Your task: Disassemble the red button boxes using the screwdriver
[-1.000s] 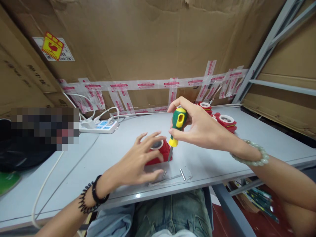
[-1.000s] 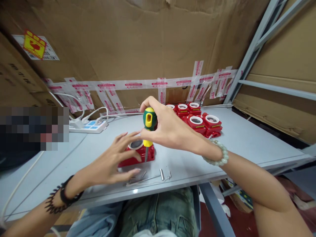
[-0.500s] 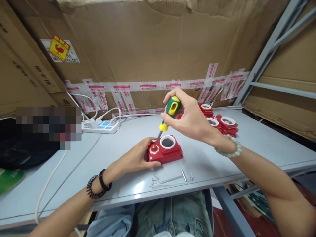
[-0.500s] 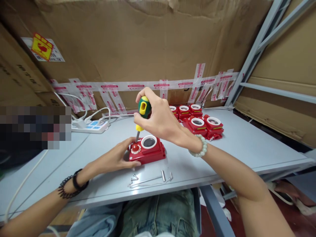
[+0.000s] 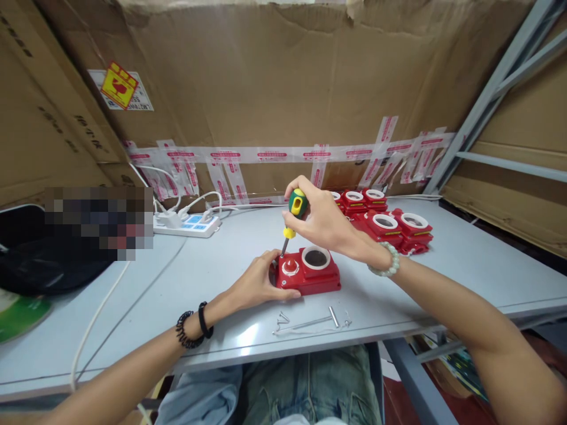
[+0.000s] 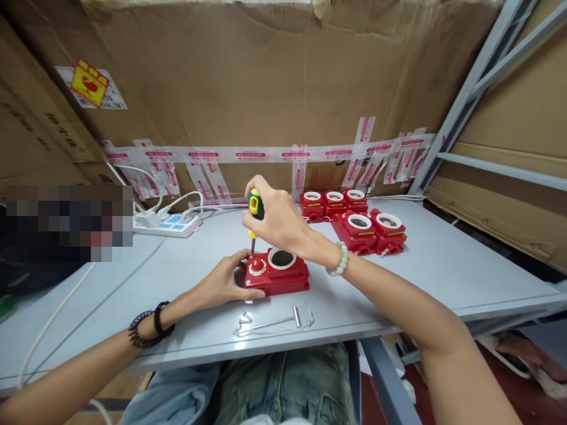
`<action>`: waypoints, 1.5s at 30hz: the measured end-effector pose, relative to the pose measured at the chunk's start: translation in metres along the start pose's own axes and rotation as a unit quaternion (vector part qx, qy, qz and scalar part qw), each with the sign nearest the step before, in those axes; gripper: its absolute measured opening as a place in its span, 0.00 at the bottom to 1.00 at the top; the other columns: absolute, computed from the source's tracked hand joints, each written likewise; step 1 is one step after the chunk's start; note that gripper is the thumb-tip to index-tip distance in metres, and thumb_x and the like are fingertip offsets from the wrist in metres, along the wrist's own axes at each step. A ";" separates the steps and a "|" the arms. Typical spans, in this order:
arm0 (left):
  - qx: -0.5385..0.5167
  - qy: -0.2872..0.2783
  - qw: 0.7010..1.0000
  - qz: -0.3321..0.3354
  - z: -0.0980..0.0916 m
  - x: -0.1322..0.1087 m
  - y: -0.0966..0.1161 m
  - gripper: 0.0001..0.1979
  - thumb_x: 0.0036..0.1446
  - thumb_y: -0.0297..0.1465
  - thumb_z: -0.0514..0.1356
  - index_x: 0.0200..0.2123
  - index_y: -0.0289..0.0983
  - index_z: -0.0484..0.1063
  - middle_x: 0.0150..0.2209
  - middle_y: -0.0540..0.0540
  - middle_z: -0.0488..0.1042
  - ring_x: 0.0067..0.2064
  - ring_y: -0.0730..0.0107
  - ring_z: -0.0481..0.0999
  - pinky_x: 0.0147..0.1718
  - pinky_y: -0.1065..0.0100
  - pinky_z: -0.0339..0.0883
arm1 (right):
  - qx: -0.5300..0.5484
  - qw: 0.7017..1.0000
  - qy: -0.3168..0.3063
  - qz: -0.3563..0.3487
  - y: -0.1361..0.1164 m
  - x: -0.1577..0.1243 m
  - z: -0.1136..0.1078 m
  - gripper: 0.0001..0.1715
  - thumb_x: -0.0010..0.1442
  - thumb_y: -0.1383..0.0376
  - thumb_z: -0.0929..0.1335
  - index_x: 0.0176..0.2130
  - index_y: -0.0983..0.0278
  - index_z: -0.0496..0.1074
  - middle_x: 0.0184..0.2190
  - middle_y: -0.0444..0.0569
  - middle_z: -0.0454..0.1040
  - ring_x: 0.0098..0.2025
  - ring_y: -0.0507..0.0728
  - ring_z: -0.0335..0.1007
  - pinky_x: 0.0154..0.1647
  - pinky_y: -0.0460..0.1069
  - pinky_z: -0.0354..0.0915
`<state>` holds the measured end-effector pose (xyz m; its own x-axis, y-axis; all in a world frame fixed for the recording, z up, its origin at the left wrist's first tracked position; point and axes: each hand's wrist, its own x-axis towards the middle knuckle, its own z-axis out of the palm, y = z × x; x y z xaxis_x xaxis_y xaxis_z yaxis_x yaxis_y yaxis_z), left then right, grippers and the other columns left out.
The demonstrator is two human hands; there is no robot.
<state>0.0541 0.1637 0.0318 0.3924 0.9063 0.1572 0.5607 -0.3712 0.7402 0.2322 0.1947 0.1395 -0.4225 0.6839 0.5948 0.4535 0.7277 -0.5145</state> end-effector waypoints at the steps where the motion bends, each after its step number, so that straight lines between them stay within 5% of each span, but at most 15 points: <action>1: 0.004 -0.001 1.000 -0.002 0.000 0.000 0.000 0.35 0.39 0.49 0.71 0.46 0.36 0.67 0.41 0.42 0.76 0.39 0.56 0.76 0.36 0.60 0.70 | -0.001 1.000 -0.001 0.000 0.001 0.000 0.001 0.11 0.52 0.68 0.65 0.38 0.62 0.61 0.23 0.37 0.62 0.24 0.48 0.57 0.27 0.46 0.54; 15: 0.075 0.013 0.997 0.005 0.001 0.000 -0.005 0.37 0.39 0.53 0.69 0.45 0.36 0.66 0.41 0.41 0.74 0.39 0.56 0.74 0.38 0.59 0.68 | -0.033 0.999 -0.006 -0.016 -0.008 0.003 0.006 0.09 0.56 0.68 0.66 0.38 0.63 0.60 0.24 0.38 0.62 0.24 0.48 0.55 0.27 0.46 0.53; 26: 0.009 0.004 1.000 0.026 0.000 0.000 0.001 0.31 0.40 0.48 0.71 0.44 0.36 0.69 0.39 0.43 0.76 0.39 0.56 0.75 0.37 0.60 0.69 | -0.130 0.990 -0.028 -0.046 -0.020 0.008 0.018 0.07 0.59 0.68 0.65 0.39 0.65 0.60 0.27 0.44 0.67 0.26 0.50 0.59 0.28 0.46 0.54; 37: 0.078 0.023 0.996 0.023 0.002 0.001 -0.007 0.34 0.39 0.52 0.69 0.42 0.36 0.66 0.38 0.44 0.72 0.37 0.59 0.71 0.35 0.62 0.65 | -0.226 0.974 0.005 0.020 0.003 0.016 0.013 0.11 0.61 0.60 0.65 0.40 0.65 0.63 0.26 0.47 0.72 0.24 0.52 0.62 0.25 0.47 0.51; 45: 0.081 0.016 0.996 0.030 0.001 0.001 -0.002 0.30 0.41 0.52 0.69 0.38 0.37 0.65 0.36 0.45 0.72 0.34 0.63 0.70 0.33 0.64 0.63 | -0.347 0.937 -0.028 -0.016 -0.032 0.023 0.015 0.21 0.64 0.53 0.63 0.34 0.68 0.70 0.28 0.60 0.73 0.32 0.61 0.70 0.29 0.51 0.54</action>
<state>0.0546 0.1652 0.0300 0.4065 0.8865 0.2210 0.6488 -0.4504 0.6133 0.1963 0.1879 0.1608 -0.4765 0.6786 0.5589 0.8332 0.5515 0.0407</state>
